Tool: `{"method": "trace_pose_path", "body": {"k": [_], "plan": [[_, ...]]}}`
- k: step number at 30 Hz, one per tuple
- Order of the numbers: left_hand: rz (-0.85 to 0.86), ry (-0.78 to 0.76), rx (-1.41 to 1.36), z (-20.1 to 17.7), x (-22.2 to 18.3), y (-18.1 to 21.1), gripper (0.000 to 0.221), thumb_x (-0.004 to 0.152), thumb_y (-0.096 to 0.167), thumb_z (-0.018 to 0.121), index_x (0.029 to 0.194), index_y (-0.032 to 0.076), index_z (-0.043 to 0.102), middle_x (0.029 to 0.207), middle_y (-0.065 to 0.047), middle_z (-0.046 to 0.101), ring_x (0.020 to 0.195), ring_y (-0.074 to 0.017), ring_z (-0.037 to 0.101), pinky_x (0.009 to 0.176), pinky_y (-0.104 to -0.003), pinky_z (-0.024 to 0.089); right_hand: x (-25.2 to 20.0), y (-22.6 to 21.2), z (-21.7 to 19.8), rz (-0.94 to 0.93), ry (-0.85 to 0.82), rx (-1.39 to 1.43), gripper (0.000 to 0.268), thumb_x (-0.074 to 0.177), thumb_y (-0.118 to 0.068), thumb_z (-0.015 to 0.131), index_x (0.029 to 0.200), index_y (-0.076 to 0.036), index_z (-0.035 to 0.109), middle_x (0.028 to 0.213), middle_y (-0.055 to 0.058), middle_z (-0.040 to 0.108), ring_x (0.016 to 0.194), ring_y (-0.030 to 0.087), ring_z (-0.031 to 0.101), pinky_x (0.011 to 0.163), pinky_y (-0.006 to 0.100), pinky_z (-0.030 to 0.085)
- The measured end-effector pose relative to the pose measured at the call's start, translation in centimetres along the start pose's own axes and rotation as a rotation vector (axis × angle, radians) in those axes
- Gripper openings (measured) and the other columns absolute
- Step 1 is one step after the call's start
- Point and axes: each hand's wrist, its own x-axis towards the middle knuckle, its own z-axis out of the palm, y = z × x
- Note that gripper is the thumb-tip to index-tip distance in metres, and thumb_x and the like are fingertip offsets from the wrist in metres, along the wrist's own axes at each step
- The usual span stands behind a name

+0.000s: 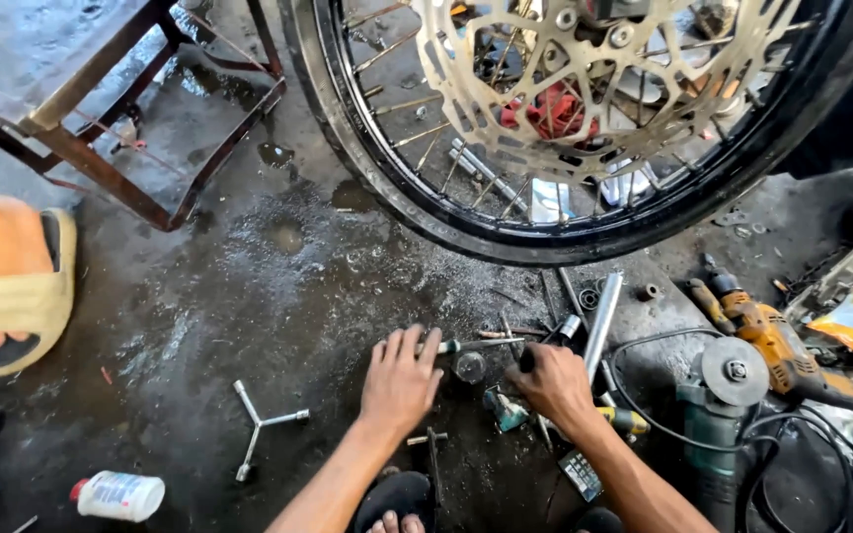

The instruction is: Repairing the front brake assembly of a motorcycle by removing bolts and the caliper using hand tools

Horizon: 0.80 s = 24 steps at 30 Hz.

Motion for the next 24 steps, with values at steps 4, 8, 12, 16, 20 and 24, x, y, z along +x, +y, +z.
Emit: {"method": "trace_pose_path", "body": {"k": [4,8,12,16,20,24], "plan": [[0.097,0.003,0.012,1.0,2.4,-2.4,0.016,0.103,0.020,0.058,0.113,0.009,0.063,0.099,-0.010,0.068,0.087,-0.0266,0.065,0.073,-0.044,0.052,-1.3,-1.5,-2.5,0.039,0.006,0.117,0.029,0.098,-0.044,0.063,0.089,-0.017,0.066,0.083,0.002,0.074,0.064,0.017,0.069,0.062,0.035,0.063],[-0.119,0.072,-0.153,-2.3,2.4,-3.3,0.033,0.098,0.026,0.061,0.122,0.004,0.062,0.118,-0.019,0.060,0.102,-0.0337,0.055,0.081,-0.053,0.049,-3.8,-1.6,-3.6,0.023,0.034,0.396,0.015,0.099,-0.021,0.062,0.105,-0.008,0.068,0.082,0.007,0.077,0.061,0.018,0.075,0.056,0.029,0.068],[-0.237,-0.121,-0.672,-10.6,-0.2,-0.2,0.062,0.098,0.048,0.056,0.150,0.017,0.045,0.145,-0.017,0.055,0.141,-0.0338,0.043,0.116,-0.061,0.033,-3.7,-0.1,5.4,-0.510,0.103,0.263,0.014,0.078,-0.011,0.071,0.087,-0.021,0.070,0.077,-0.002,0.073,0.063,0.015,0.067,0.059,0.032,0.054],[-0.260,-0.365,-1.034,-12.1,-3.6,0.7,0.055,0.093,0.043,0.063,0.144,0.025,0.054,0.100,-0.002,0.079,0.096,-0.0197,0.077,0.087,-0.033,0.060,-9.5,-7.1,3.5,-0.529,-0.190,0.218,0.020,0.085,-0.033,0.070,0.091,-0.016,0.062,0.082,0.010,0.074,0.068,0.035,0.072,0.061,0.047,0.054],[-0.381,-0.353,-0.831,-9.5,-5.7,-0.8,0.021,0.094,0.023,0.064,0.115,0.025,0.065,0.082,0.000,0.075,0.078,-0.0161,0.069,0.077,-0.032,0.050,-10.2,-7.8,4.4,-0.457,-0.289,0.293,0.021,0.091,-0.037,0.065,0.093,-0.017,0.068,0.078,0.012,0.073,0.065,0.034,0.066,0.062,0.045,0.047],[-0.394,-0.328,-0.816,-3.4,-6.6,-3.2,0.023,0.094,0.024,0.064,0.116,0.021,0.061,0.089,-0.003,0.078,0.090,-0.0208,0.073,0.085,-0.035,0.050,-9.1,-3.1,10.0,-0.410,-0.381,0.008,0.042,0.088,-0.057,0.072,0.104,-0.019,0.063,0.099,0.016,0.073,0.091,0.045,0.067,0.077,0.054,0.053]]}}
